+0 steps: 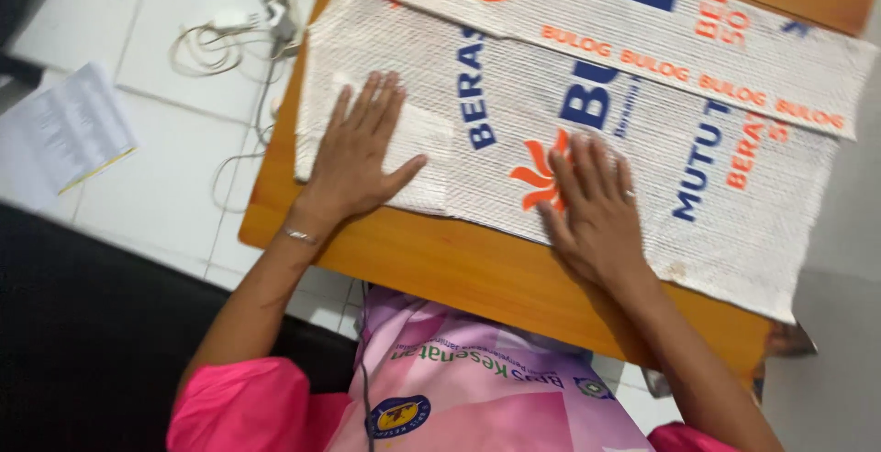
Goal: Folding a large plastic fertilizer or rice bag on a wooden table.
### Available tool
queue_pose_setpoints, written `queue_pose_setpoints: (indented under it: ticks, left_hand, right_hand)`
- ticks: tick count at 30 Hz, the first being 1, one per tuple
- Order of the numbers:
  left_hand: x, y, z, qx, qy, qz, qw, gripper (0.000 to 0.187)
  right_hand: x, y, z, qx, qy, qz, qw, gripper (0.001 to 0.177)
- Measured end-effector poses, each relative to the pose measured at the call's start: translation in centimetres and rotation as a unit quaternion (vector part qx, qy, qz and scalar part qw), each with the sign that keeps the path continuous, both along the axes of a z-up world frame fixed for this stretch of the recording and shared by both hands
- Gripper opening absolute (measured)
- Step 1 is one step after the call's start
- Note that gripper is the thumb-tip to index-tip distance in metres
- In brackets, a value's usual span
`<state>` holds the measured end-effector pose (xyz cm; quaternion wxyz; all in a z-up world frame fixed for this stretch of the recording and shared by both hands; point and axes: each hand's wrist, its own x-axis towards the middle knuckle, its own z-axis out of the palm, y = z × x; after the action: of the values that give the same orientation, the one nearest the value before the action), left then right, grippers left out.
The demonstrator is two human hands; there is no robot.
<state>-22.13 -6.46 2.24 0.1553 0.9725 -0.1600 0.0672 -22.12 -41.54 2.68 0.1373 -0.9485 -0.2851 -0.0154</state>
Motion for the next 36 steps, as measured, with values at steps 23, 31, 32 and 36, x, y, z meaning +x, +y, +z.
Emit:
queue_pose_setpoints:
  ticks: [23, 31, 32, 36]
  left_hand:
    - [9.0, -34.8, -1.7, -0.002, 0.043, -0.359, 0.932, 0.102]
    - [5.9, -42.4, -5.2, -0.099, 0.072, -0.607, 0.786, 0.083]
    - [7.9, -41.9, -5.0, -0.097, 0.073, -0.608, 0.785, 0.083]
    - [15.4, -40.0, -2.9, -0.044, 0.006, -0.422, 0.906, 0.089]
  right_hand:
    - [-6.0, -23.0, -1.9, 0.244, -0.028, -0.556, 0.794, 0.031]
    - [-6.4, -24.0, -3.4, 0.270, -0.088, -0.574, 0.768, 0.028]
    - [-6.4, -23.9, -3.1, 0.271, -0.087, -0.575, 0.767, 0.028]
    - [-6.4, -24.1, -3.4, 0.240, -0.097, -0.590, 0.765, 0.027]
